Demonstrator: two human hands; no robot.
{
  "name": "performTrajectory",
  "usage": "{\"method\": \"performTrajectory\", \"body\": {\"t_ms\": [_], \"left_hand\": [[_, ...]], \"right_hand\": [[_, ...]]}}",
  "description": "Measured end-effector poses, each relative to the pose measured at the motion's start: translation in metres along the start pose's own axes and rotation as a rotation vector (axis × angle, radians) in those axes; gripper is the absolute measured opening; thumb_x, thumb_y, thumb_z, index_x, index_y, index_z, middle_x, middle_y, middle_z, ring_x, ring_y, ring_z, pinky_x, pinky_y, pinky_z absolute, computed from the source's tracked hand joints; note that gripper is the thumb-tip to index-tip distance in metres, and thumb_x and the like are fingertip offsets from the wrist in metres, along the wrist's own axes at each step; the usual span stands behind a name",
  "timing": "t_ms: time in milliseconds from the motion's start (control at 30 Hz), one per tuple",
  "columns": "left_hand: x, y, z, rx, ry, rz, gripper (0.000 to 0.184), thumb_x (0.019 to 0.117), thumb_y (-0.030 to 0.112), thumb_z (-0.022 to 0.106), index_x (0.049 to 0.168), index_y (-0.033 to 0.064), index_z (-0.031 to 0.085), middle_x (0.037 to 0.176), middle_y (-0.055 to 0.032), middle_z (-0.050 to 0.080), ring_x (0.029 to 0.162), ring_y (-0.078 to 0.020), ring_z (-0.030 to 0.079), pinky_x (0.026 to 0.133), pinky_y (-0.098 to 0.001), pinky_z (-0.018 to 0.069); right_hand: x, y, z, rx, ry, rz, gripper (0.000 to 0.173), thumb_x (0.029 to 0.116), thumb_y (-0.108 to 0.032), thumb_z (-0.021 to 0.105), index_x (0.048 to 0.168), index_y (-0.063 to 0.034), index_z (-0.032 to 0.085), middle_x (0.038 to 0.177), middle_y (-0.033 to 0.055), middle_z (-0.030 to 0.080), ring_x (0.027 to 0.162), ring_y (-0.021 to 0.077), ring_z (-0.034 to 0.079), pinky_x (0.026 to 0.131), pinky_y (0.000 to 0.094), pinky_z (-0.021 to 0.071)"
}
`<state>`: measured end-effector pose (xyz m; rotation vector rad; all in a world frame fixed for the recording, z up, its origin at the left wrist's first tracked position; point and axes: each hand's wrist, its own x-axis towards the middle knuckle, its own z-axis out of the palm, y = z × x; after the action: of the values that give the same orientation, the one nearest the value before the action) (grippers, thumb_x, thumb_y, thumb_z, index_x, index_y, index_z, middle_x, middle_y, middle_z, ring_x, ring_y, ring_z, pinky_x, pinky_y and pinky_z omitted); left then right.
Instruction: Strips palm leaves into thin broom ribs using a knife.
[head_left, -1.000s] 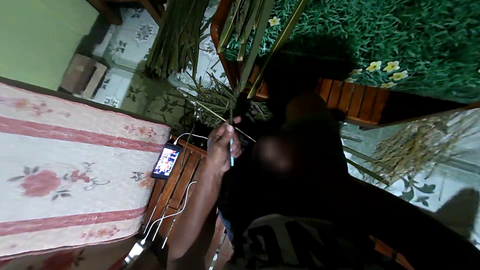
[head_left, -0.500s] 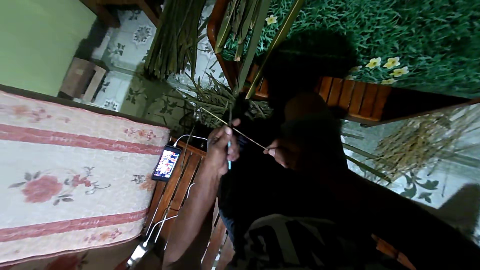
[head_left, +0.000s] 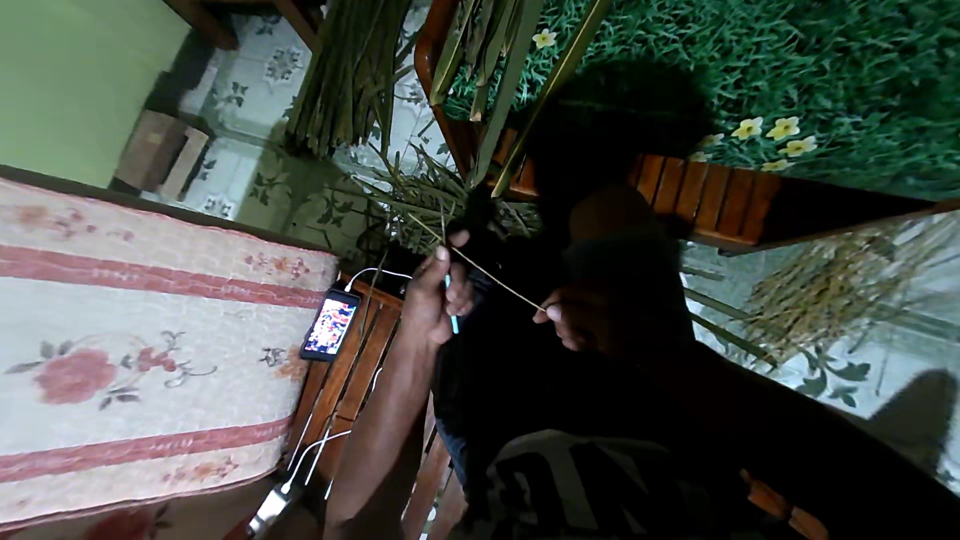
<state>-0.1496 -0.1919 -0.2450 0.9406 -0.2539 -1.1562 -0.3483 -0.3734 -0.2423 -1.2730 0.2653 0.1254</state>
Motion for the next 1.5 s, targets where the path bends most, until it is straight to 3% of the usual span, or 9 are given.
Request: {"method": "performTrajectory", "body": {"t_ms": [133,300,433,567,700,1100,1200,1367,1500], "left_hand": [[-0.009,-0.005,0.017,0.104,-0.038,-0.098,0.045,0.0963,0.045,0.067,0.129,0.0151,0.067,0.058,0.0089,0.054,0.045,-0.0012,0.048,0.046,-0.0179,0.044],[0.006,0.035,-0.033,0.084,0.341,0.128,0.046,0.1109,0.047,0.028,0.13,0.0192,0.06,0.053,0.0081,0.043,0.039,-0.0034,0.043,0.039,-0.0197,0.0427],[-0.012,-0.005,-0.003,0.235,0.122,0.082,0.045,0.1012,0.044,0.059,0.139,0.0185,0.057,0.059,0.0063,0.056,0.046,-0.0038,0.053,0.046,-0.0209,0.0492],[-0.017,-0.034,0.037,0.312,-0.16,-0.043,0.055,0.0997,0.04,0.064,0.145,0.0116,0.053,0.07,0.0085,0.059,0.052,-0.0009,0.05,0.05,-0.018,0.0459],[-0.006,-0.021,0.017,0.122,0.013,0.016,0.038,0.1026,0.037,0.058,0.135,0.0174,0.061,0.06,0.006,0.054,0.047,-0.0044,0.05,0.047,-0.0205,0.0465],[-0.013,-0.023,0.028,0.182,-0.185,-0.073,0.047,0.0982,0.04,0.066,0.137,0.0156,0.062,0.067,0.0084,0.059,0.049,-0.0006,0.048,0.047,-0.0175,0.0428],[-0.004,-0.004,0.009,0.08,-0.013,0.011,0.043,0.0973,0.043,0.066,0.132,0.0165,0.065,0.058,0.0076,0.054,0.045,-0.0023,0.049,0.046,-0.0187,0.0455],[-0.012,-0.015,0.023,0.206,-0.165,-0.121,0.045,0.0982,0.04,0.065,0.137,0.0166,0.063,0.062,0.0097,0.054,0.048,-0.0011,0.047,0.046,-0.018,0.0422],[-0.001,-0.001,0.006,0.107,-0.027,-0.047,0.046,0.0988,0.045,0.062,0.134,0.0159,0.063,0.056,0.0075,0.051,0.044,-0.0035,0.047,0.046,-0.0206,0.045]], "right_hand": [[-0.004,-0.006,0.0,-0.055,0.018,0.017,0.025,0.1029,-0.016,0.046,0.108,-0.0071,0.068,0.064,-0.0124,0.054,0.051,-0.0022,0.05,0.047,0.0144,0.0436],[-0.015,-0.008,-0.003,-0.026,0.148,0.077,0.021,0.1041,-0.019,0.047,0.106,-0.0102,0.066,0.062,-0.0126,0.048,0.049,-0.0012,0.044,0.046,0.0155,0.0397],[-0.002,-0.012,-0.005,-0.045,0.196,0.059,0.023,0.1059,-0.023,0.047,0.107,-0.0096,0.066,0.063,-0.0103,0.051,0.049,-0.0004,0.046,0.045,0.0153,0.0401],[0.01,-0.013,0.005,-0.187,0.089,-0.023,0.024,0.1065,-0.022,0.048,0.107,-0.0044,0.065,0.067,-0.0088,0.056,0.053,-0.0014,0.051,0.049,0.0155,0.0453],[0.01,-0.008,0.006,-0.239,0.078,-0.073,0.027,0.1053,-0.017,0.046,0.112,-0.0025,0.068,0.067,-0.0094,0.056,0.054,-0.0021,0.05,0.05,0.0151,0.0444],[-0.001,-0.016,0.005,0.119,-0.003,0.086,0.027,0.1048,-0.016,0.042,0.108,-0.0085,0.067,0.063,-0.011,0.056,0.049,-0.0016,0.051,0.044,0.0135,0.043],[-0.005,-0.013,0.004,0.126,-0.014,0.111,0.026,0.1027,-0.014,0.042,0.105,-0.0085,0.068,0.06,-0.0125,0.055,0.048,-0.002,0.05,0.044,0.0137,0.0427],[-0.008,-0.012,0.001,-0.06,-0.002,0.061,0.026,0.1055,-0.017,0.044,0.112,-0.0067,0.067,0.065,-0.012,0.054,0.051,-0.0033,0.048,0.047,0.0129,0.041],[-0.013,-0.02,0.005,-0.297,0.118,0.007,0.026,0.1039,-0.015,0.049,0.112,-0.0007,0.07,0.07,-0.0067,0.055,0.056,-0.0023,0.047,0.053,0.0143,0.0417]]}}
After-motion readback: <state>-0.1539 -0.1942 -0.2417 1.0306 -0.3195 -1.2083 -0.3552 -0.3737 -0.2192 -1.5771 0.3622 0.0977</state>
